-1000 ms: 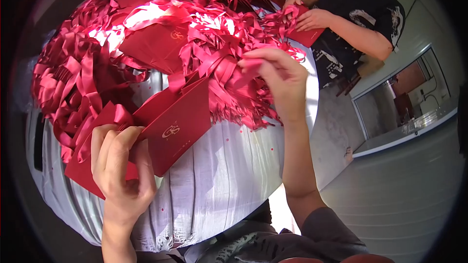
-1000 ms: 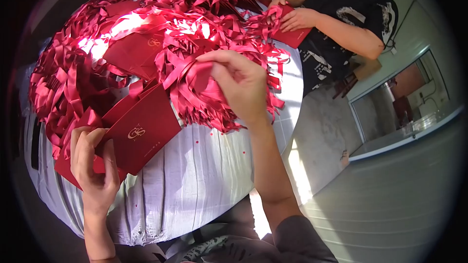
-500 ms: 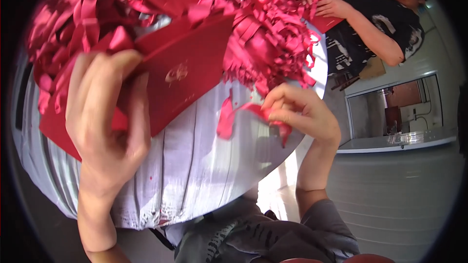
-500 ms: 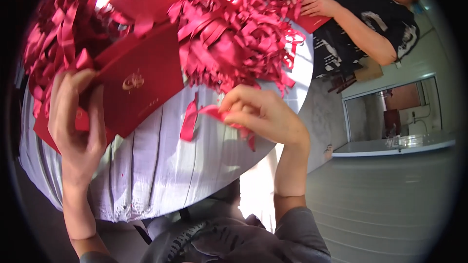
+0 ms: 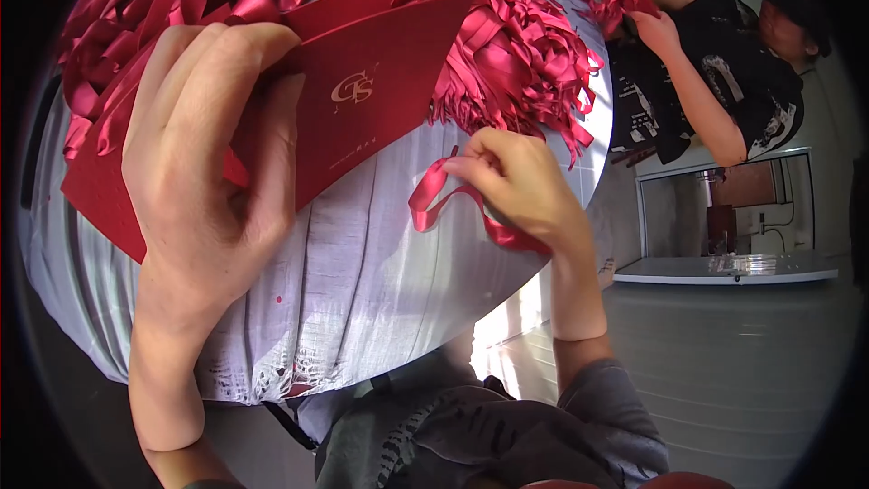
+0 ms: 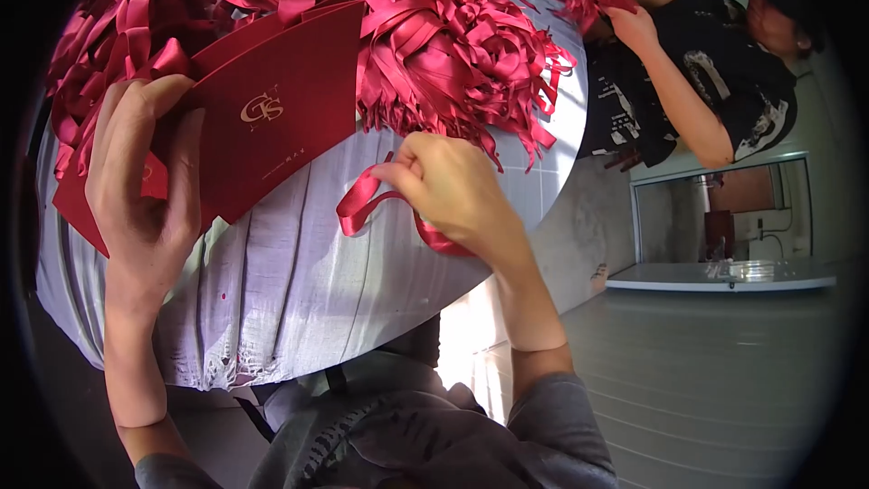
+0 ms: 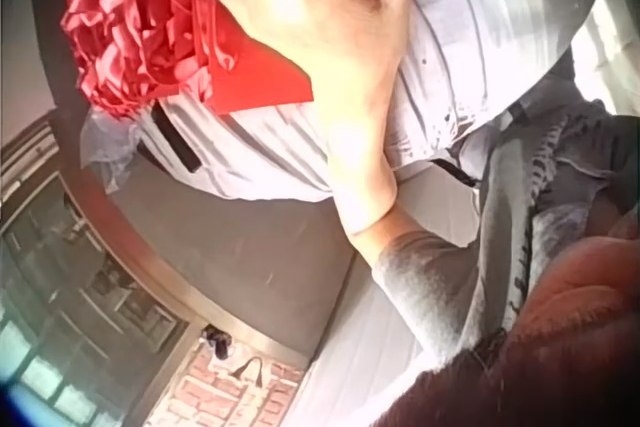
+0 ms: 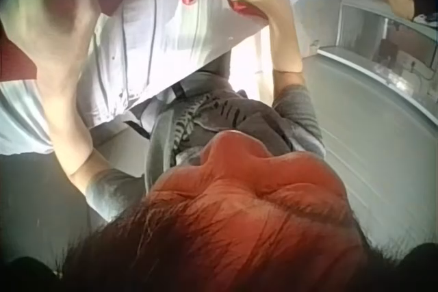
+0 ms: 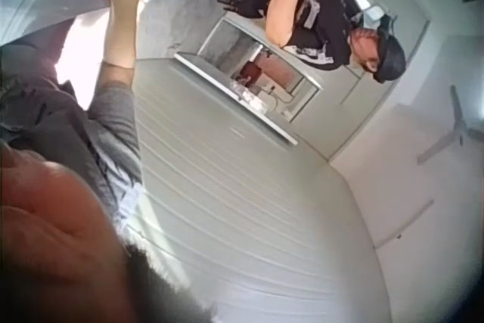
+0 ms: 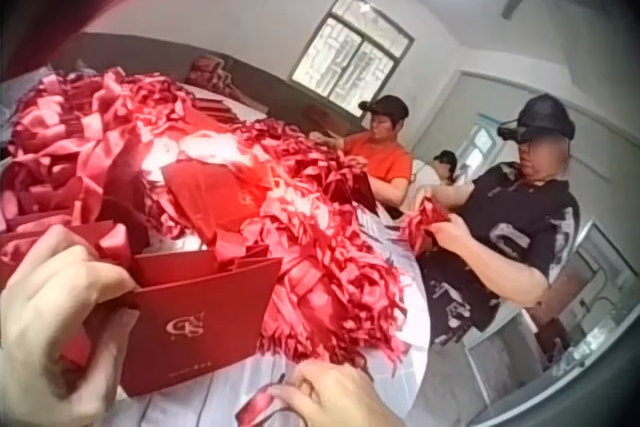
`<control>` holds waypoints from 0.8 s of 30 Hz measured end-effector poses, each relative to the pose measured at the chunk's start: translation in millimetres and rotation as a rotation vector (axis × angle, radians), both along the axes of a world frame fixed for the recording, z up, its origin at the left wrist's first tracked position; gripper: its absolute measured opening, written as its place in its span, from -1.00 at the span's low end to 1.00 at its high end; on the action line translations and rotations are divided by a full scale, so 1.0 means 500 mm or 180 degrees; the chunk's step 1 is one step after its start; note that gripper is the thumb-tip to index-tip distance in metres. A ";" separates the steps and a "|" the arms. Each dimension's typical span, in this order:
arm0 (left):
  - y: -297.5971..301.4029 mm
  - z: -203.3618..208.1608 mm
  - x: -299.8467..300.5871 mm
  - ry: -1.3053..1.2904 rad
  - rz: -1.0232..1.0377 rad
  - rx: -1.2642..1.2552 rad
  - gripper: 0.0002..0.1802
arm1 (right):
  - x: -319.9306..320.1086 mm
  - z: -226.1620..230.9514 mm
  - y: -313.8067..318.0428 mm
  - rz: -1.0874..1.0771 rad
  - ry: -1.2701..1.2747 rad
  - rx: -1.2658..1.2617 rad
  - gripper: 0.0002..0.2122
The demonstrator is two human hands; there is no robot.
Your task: The person attaches ribbon handles to paper gift bags by inserting ribbons through the bag slots and folding the bags by hand.
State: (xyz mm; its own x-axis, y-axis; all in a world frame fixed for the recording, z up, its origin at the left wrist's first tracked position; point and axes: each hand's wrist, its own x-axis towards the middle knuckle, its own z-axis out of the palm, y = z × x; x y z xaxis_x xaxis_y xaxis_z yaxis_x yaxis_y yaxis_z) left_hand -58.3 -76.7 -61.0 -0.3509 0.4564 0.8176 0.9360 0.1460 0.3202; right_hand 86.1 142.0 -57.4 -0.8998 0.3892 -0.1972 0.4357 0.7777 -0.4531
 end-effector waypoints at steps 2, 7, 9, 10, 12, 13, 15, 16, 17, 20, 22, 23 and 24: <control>-0.002 0.005 -0.002 0.0031 -0.0003 -0.0001 -0.69 | -0.003 -0.021 -0.021 0.0073 0.0237 0.0310 -0.75; -0.001 0.032 0.004 -0.0217 -0.0127 -0.0171 -0.69 | 0.004 -0.021 -0.049 -0.0399 0.0489 -0.0440 -0.81; 0.004 0.024 0.007 -0.0083 -0.0093 0.0015 -0.69 | 0.005 -0.023 -0.052 -0.0450 0.0503 -0.0629 -0.83; 0.001 0.012 0.005 -0.0063 -0.0164 0.0011 -0.66 | 0.014 -0.026 -0.051 -0.0404 0.0531 -0.0656 -0.83; -0.012 0.009 0.011 -0.0463 -0.0250 -0.0304 -0.70 | 0.030 -0.025 -0.030 -0.0233 0.1079 -0.1584 -0.91; -0.014 0.012 0.007 -0.0464 -0.0262 -0.0389 -0.70 | 0.037 -0.022 -0.019 -0.0036 0.1635 -0.2016 -0.91; -0.020 0.011 0.003 -0.0534 -0.0362 -0.0334 -0.71 | 0.035 0.026 -0.038 0.0329 0.2148 -0.2535 -0.88; -0.023 0.008 0.002 -0.0622 -0.0499 -0.0273 -0.71 | 0.030 0.046 -0.050 0.0588 0.2210 -0.2763 -0.87; -0.028 0.006 0.000 -0.0595 -0.0485 -0.0284 -0.71 | 0.025 0.058 -0.058 0.0854 0.2285 -0.2983 -0.85; -0.045 -0.008 -0.004 -0.0877 -0.0671 -0.0242 -0.72 | -0.014 0.056 -0.104 0.1126 0.2060 -0.3129 -0.82; -0.056 -0.034 0.017 -0.1291 -0.0871 -0.0121 -0.74 | -0.018 0.028 -0.152 0.0806 0.1977 -0.2894 -0.77; -0.055 -0.023 0.010 -0.1280 -0.0830 -0.0110 -0.74 | -0.034 0.026 -0.153 0.0828 0.2079 -0.2818 -0.75; -0.051 -0.011 0.003 -0.1345 -0.0805 -0.0149 -0.75 | -0.046 0.033 -0.151 0.0869 0.2068 -0.2831 -0.75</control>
State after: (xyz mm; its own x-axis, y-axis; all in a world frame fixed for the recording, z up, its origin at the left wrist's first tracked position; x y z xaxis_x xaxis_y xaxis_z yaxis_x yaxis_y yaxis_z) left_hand -56.8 -102.4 -66.7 -0.5209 0.6029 0.6042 0.7336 -0.0457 0.6780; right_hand 63.3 66.2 -40.8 -0.9659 0.1195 0.2295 -0.2183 0.1000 -0.9707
